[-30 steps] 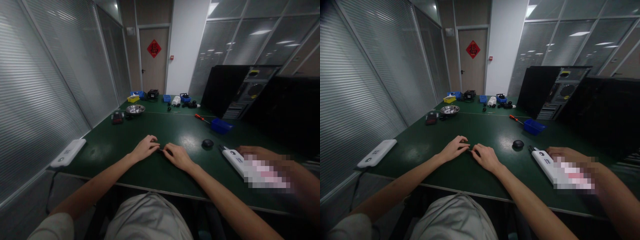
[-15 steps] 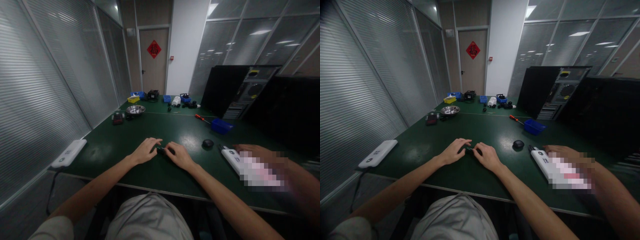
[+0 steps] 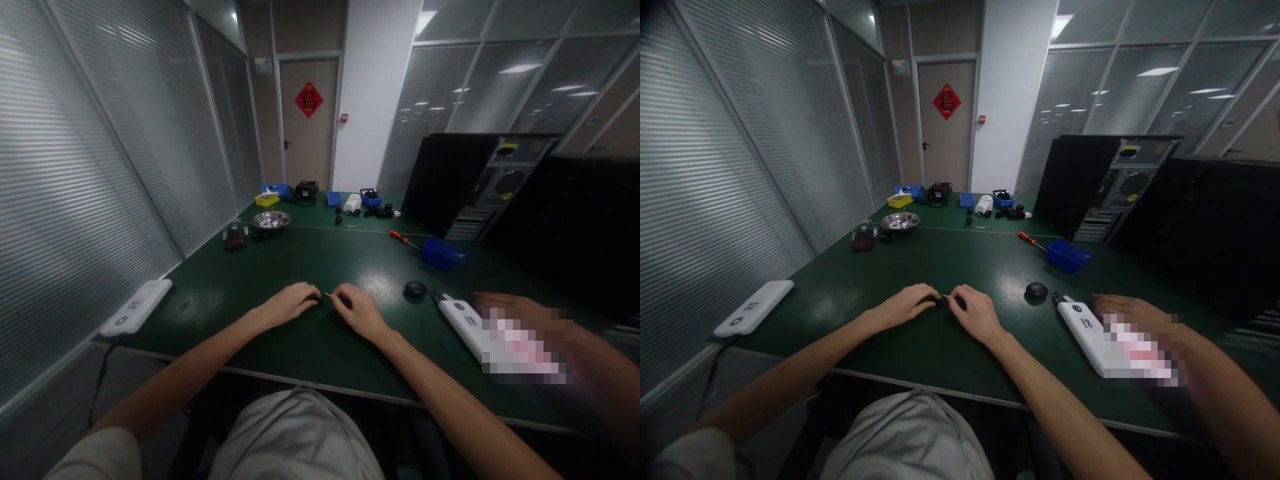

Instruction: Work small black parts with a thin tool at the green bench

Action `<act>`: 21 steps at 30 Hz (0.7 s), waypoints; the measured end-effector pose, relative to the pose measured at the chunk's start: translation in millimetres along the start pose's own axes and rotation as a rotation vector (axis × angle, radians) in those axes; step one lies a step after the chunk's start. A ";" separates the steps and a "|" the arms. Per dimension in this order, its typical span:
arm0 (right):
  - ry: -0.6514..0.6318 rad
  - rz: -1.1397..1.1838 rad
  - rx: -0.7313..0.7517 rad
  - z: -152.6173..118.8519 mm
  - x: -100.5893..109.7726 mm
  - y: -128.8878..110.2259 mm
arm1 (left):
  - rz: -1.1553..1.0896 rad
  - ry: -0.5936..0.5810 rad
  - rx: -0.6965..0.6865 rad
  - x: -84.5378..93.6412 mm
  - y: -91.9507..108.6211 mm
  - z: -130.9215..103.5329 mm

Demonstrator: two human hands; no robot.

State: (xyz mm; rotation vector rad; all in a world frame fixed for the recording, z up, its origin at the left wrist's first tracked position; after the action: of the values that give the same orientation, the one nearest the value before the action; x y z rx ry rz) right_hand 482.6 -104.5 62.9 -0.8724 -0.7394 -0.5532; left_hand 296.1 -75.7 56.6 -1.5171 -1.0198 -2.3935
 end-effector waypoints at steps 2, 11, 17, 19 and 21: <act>-0.007 0.004 0.000 0.0 0.5 -0.2 | 0.030 -0.023 0.022 5.8 -14.4 -4.7; -0.040 0.020 -0.009 1.5 0.9 -2.3 | 0.466 0.288 0.689 141.3 -208.7 -137.8; -0.045 0.011 -0.016 0.9 -0.2 -1.0 | 0.565 0.422 0.938 177.9 -244.4 -198.4; -0.049 0.015 -0.021 0.9 -0.1 -0.5 | 0.569 0.442 0.966 176.6 -246.0 -199.3; -0.052 0.020 -0.022 0.9 0.2 -0.5 | 0.574 0.478 0.981 176.6 -246.4 -198.6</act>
State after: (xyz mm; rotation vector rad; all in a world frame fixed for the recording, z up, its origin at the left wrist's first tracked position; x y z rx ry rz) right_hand 482.1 -104.1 63.7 -0.9165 -0.7720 -0.5238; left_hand -48.4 34.7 36.3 -0.6876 -1.1501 -1.3759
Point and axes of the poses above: each hand's wrist, its own z-axis towards the middle knuckle, its own x-axis out of the back of the hand, y = z × x, the point moved 6 cm from there along z, towards the middle knuckle
